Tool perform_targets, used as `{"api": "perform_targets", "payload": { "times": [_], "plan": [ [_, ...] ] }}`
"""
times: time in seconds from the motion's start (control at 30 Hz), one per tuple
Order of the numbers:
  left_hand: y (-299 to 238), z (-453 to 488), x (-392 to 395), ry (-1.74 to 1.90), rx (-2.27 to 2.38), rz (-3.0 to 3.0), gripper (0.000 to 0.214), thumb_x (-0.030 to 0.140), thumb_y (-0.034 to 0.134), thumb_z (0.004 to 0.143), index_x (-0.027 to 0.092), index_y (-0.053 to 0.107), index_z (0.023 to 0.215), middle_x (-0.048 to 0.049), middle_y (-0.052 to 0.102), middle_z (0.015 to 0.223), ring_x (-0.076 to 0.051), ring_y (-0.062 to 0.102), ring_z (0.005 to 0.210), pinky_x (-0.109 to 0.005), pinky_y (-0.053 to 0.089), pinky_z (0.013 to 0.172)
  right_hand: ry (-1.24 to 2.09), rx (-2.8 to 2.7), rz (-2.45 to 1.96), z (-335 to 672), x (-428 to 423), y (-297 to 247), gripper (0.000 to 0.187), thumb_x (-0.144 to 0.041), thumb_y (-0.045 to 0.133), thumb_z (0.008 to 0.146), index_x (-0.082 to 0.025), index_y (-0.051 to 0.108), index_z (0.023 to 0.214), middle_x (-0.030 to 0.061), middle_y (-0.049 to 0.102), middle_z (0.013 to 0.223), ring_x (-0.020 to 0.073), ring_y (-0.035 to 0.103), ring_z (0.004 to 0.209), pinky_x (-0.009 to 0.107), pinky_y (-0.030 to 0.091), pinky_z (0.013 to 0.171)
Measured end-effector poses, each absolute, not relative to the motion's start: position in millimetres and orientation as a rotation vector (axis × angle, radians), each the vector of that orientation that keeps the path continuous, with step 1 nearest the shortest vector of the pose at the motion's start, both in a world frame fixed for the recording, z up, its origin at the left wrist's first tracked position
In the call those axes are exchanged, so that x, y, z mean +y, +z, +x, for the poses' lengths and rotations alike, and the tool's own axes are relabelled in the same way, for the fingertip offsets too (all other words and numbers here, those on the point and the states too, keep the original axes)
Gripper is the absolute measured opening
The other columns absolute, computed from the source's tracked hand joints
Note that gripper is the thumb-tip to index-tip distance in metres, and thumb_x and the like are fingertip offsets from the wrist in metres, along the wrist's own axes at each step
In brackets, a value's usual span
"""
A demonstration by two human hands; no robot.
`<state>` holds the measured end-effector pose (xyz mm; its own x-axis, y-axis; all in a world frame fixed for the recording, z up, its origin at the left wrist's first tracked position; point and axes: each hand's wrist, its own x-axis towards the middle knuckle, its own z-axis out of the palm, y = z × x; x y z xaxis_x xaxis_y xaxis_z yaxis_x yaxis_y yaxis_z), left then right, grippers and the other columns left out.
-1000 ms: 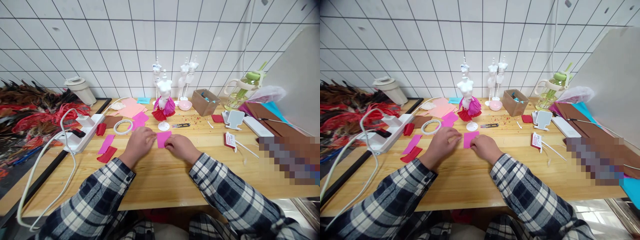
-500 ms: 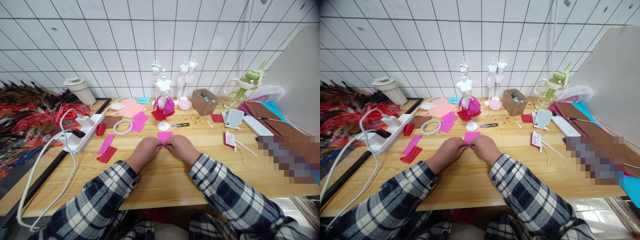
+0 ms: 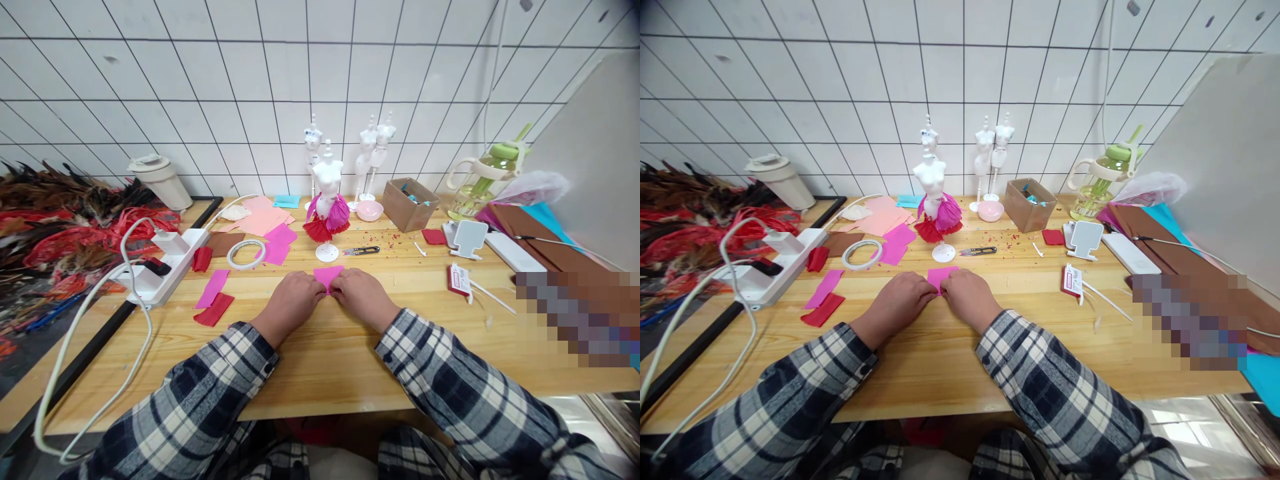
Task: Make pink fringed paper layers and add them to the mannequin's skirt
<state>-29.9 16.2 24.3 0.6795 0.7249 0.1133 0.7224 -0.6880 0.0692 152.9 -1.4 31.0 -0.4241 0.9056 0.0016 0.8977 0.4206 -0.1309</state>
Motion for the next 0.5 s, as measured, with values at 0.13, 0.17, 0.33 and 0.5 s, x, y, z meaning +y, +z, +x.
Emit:
{"api": "perform_targets", "payload": {
  "times": [0.13, 0.17, 0.33, 0.5],
  "plan": [
    [23.5, -30.0, 15.6, 0.188, 1.228, 2.858, 0.026, 0.027, 0.05, 0.095, 0.019, 0.075, 0.093, -0.009, 0.072, 0.084, -0.021, 0.063, 0.081, -0.035, 0.046, 0.077, 0.191, -2.593, -1.688, 153.2, -1.4, 32.7, 0.025, -0.028, 0.047, 0.096, -0.024, 0.072, 0.097, 0.006, 0.071, 0.091, 0.0193, 0.062, 0.085, 0.028, 0.04, 0.072],
    [23.6, -29.9, 15.3, 0.187, 1.218, 2.863, 0.026, 0.026, 0.05, 0.095, 0.019, 0.075, 0.092, -0.009, 0.071, 0.084, -0.022, 0.062, 0.081, -0.035, 0.046, 0.078, 0.193, -2.593, -1.687, 153.3, -1.2, 32.7, 0.024, -0.029, 0.048, 0.095, -0.024, 0.071, 0.098, 0.0056, 0.071, 0.092, 0.0195, 0.063, 0.086, 0.028, 0.04, 0.071],
    [24.8, -29.3, 15.2, 0.244, 1.174, 2.89, 0.027, 0.023, 0.049, 0.094, 0.017, 0.075, 0.088, -0.0095, 0.07, 0.086, -0.022, 0.06, 0.09, -0.036, 0.045, 0.084, 0.166, -2.619, -1.671, 153.0, -0.6, 30.3, 0.028, -0.028, 0.045, 0.097, -0.023, 0.073, 0.096, 0.0072, 0.07, 0.092, 0.0193, 0.062, 0.087, 0.028, 0.041, 0.074],
    [25.1, -29.3, 15.1, 0.211, 1.232, 2.851, 0.025, 0.024, 0.05, 0.094, 0.017, 0.074, 0.089, -0.0095, 0.071, 0.083, -0.022, 0.061, 0.081, -0.035, 0.045, 0.079, 0.112, -2.619, -1.649, 151.5, -2.5, 32.3, 0.03, -0.029, 0.044, 0.098, -0.021, 0.073, 0.096, 0.0088, 0.069, 0.096, 0.0204, 0.062, 0.095, 0.028, 0.043, 0.078]
  ]
}}
